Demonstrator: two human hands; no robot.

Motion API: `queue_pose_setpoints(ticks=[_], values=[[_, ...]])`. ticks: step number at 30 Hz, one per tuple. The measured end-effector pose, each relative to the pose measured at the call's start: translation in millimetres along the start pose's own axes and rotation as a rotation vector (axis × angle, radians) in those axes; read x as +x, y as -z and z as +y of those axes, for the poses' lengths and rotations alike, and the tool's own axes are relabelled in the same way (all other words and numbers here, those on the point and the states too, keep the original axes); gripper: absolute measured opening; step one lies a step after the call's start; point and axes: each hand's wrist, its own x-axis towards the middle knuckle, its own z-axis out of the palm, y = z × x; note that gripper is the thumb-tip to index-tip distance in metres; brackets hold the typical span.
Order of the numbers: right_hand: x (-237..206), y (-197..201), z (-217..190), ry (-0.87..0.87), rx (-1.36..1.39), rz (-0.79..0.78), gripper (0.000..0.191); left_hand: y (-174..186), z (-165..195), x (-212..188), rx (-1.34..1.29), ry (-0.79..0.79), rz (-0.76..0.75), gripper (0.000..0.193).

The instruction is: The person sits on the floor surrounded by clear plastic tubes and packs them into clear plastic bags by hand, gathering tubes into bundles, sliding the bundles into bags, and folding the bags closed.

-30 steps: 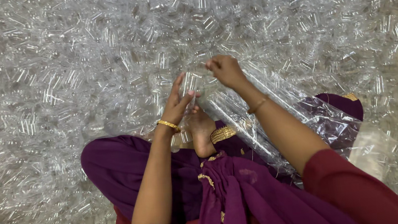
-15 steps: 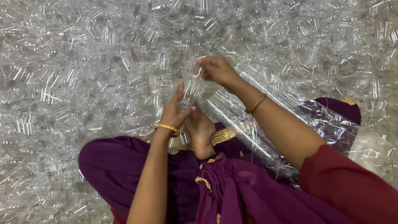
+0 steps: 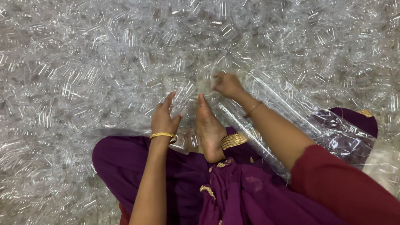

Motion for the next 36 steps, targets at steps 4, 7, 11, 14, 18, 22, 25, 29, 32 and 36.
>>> queue_pose_setpoints(ticks=[4, 7, 11, 14, 18, 22, 25, 29, 32, 36], values=[[-12.6, 25.4, -11.6, 0.333, 0.236, 0.107, 0.05, -11.5, 7.7, 11.5, 0.043, -0.021, -0.048, 0.087], [-20.2, 27.1, -19.7, 0.59, 0.106, -0.004, 0.044, -16.1, 9.0, 15.1, 0.09, -0.028, -0.102, 0.085], [-16.8, 7.0, -17.3, 0.345, 0.233, 0.055, 0.042, -11.7, 1.1, 11.1, -0.04, -0.136, -0.006, 0.084], [-13.7, -14.8, -7.4, 0.405, -0.208, 0.046, 0.035, -6.5, -5.7, 7.3, -0.059, -0.177, 0.043, 0.083], [-15.7, -25.0, -0.2, 0.505, -0.341, 0.111, 0.048, -1.8, -9.8, 4.3, -0.02, -0.043, 0.011, 0.083], [-11.7, -8.1, -2.9, 0.328, 0.271, 0.465, 0.047, 0.1, -7.3, 5.0, 0.014, -0.109, 0.023, 0.086], [-16.4, 6.0, -9.2, 0.251, 0.631, 0.376, 0.052, -5.4, 0.1, 9.2, 0.04, 0.037, -0.148, 0.084], [-21.8, 8.9, -12.9, 0.153, 0.923, 0.132, 0.049, -12.7, 5.9, 13.4, -0.159, -0.165, -0.101, 0.083], [-10.0, 12.3, -7.9, 0.047, 0.646, 0.207, 0.052, -11.5, 2.9, 11.2, -0.177, -0.254, -0.032, 0.082], [19.5, 22.6, 2.2, 0.263, -0.061, 0.395, 0.066, -4.3, -2.3, 8.4, -0.177, -0.195, -0.026, 0.083]])
